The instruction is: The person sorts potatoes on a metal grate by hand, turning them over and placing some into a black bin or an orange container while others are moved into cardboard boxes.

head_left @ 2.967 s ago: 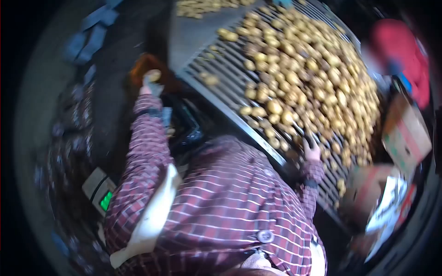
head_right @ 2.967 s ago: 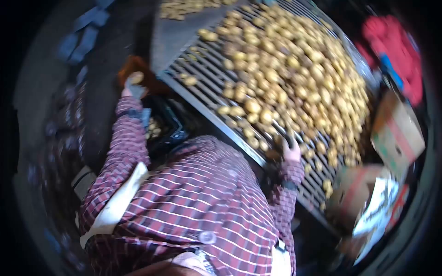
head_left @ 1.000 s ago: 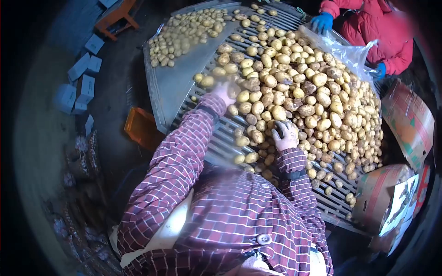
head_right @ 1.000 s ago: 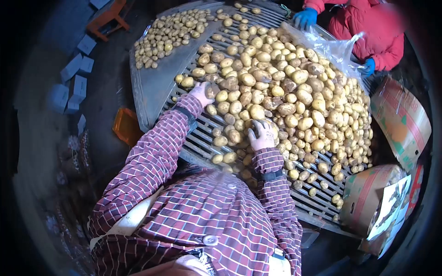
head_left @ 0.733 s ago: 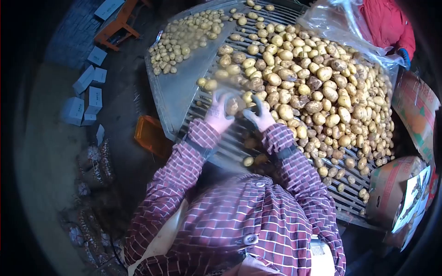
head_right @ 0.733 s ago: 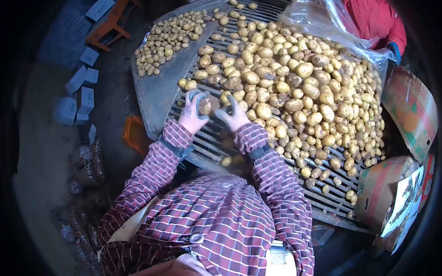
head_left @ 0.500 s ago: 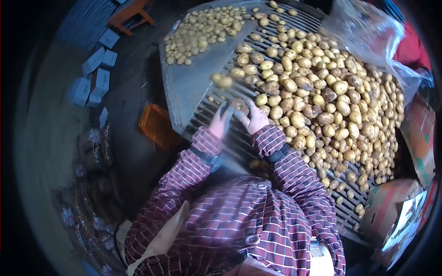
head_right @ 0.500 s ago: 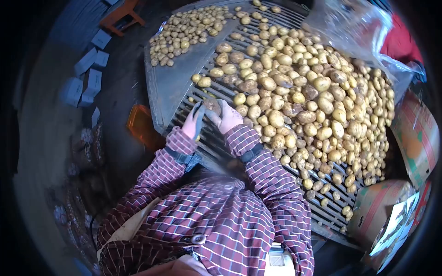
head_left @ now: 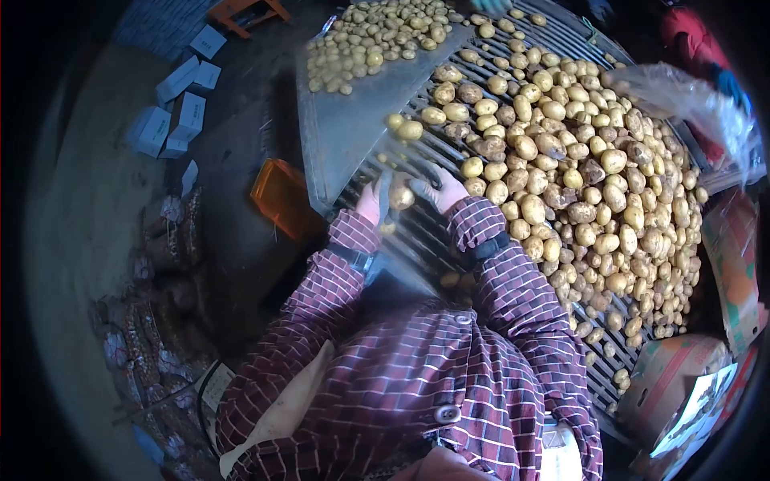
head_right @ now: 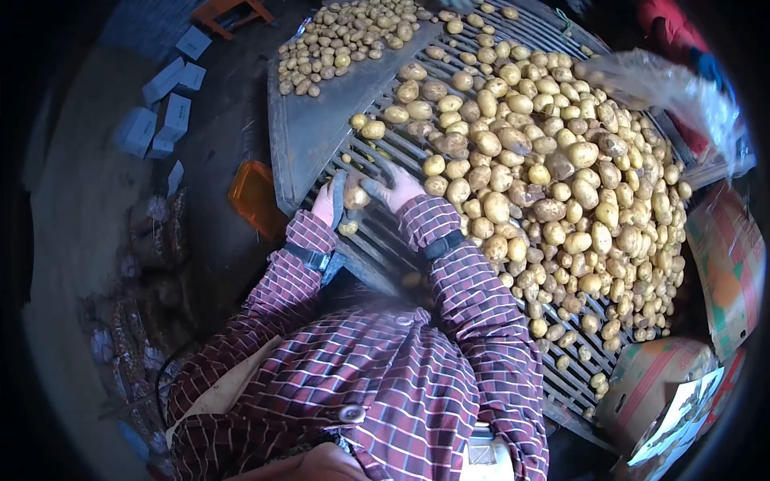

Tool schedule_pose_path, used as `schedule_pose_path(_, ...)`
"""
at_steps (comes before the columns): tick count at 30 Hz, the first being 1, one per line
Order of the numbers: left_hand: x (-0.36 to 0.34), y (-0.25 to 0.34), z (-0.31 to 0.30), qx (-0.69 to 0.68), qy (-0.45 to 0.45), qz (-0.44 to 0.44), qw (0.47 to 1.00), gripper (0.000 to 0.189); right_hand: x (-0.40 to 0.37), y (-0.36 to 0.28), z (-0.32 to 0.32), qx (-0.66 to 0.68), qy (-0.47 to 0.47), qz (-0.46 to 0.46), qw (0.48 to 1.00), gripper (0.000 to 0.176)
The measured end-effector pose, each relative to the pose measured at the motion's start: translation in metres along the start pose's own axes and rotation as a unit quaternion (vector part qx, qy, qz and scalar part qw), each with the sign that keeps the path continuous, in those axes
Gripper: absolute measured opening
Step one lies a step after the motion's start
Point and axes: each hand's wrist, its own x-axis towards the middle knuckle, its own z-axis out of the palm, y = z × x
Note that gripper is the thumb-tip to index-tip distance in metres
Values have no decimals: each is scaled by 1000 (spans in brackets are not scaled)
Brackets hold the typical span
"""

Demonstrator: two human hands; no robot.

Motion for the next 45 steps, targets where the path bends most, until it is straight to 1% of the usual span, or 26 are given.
schedule_pose_path(3,5,-10,2,56,36,10,998,50,-7,-24,-9,-80,-71,30,994,77)
schedule_pose_path(4,5,-13,4,87,67,46,993,49,-8,-29,-8,-111,-89,32,989,76)
schedule_pose_path(5,8,-19,8,118,98,84,985,49,-9,-38,-9,-90,-102,91,986,72)
schedule_pose_path(6,13,-28,8,148,129,121,973,48,-11,-39,-7,-107,-95,94,985,71)
schedule_pose_path(7,32,-60,-5,140,134,102,976,46,-14,-40,-6,-123,-87,98,984,70)
schedule_pose_path(9,4,-26,19,223,140,109,959,45,-15,-39,-2,-128,-75,105,983,58)
schedule_pose_path(10,-7,-14,28,264,142,112,947,45,-17,-40,-2,-110,-59,100,987,54)
schedule_pose_path(11,-7,-10,31,213,136,111,961,40,-18,-43,-2,-91,-44,96,990,50)
schedule_pose_path(14,-25,-3,44,267,134,209,931,33,-15,-34,8,-25,42,118,992,33)
schedule_pose_path(16,-14,-17,35,185,104,201,956,31,-17,-24,11,-20,64,118,991,36)
schedule_pose_path(18,-14,-15,35,91,95,188,973,31,-7,1,9,108,8,153,982,42)
schedule_pose_path(19,3,-33,15,112,85,219,966,31,-13,3,-4,226,-39,247,941,50)
schedule_pose_path(20,5,-28,14,97,72,204,972,30,-18,-16,-15,236,-45,309,920,58)
schedule_pose_path(21,4,-24,13,81,60,188,977,30,-19,6,-12,145,12,219,965,60)
schedule_pose_path(24,1,-16,13,38,30,160,986,25,-30,-9,-21,190,25,117,975,62)
schedule_pose_path(26,-5,-11,29,46,21,167,985,24,-41,-41,-32,339,-86,208,913,57)
schedule_pose_path(27,-1,-17,32,116,24,250,961,32,-39,-34,-26,363,-103,175,909,49)
schedule_pose_path(30,-19,8,46,418,67,331,843,40,-35,5,-8,359,-58,151,919,46)
schedule_pose_path(31,-22,12,48,441,49,272,854,44,-36,11,-3,325,-10,148,934,46)
schedule_pose_path(34,-16,-13,42,465,105,205,855,42,-39,6,9,231,83,128,961,48)
schedule_pose_path(35,-25,6,51,419,66,161,891,38,-37,7,9,212,79,117,967,49)
schedule_pose_path(38,-4,-30,43,386,143,231,882,42,-37,8,8,125,83,107,983,48)
schedule_pose_path(39,0,-36,43,384,159,270,868,35,-38,4,8,81,97,120,985,45)
schedule_pose_path(42,3,-28,46,210,176,171,947,35,-37,10,16,42,117,109,986,42)
schedule_pose_path(43,3,-24,46,217,170,147,950,35,-37,15,17,44,123,97,987,43)
schedule_pose_path(45,14,-37,38,35,151,94,983,34,-38,12,15,116,124,87,982,43)
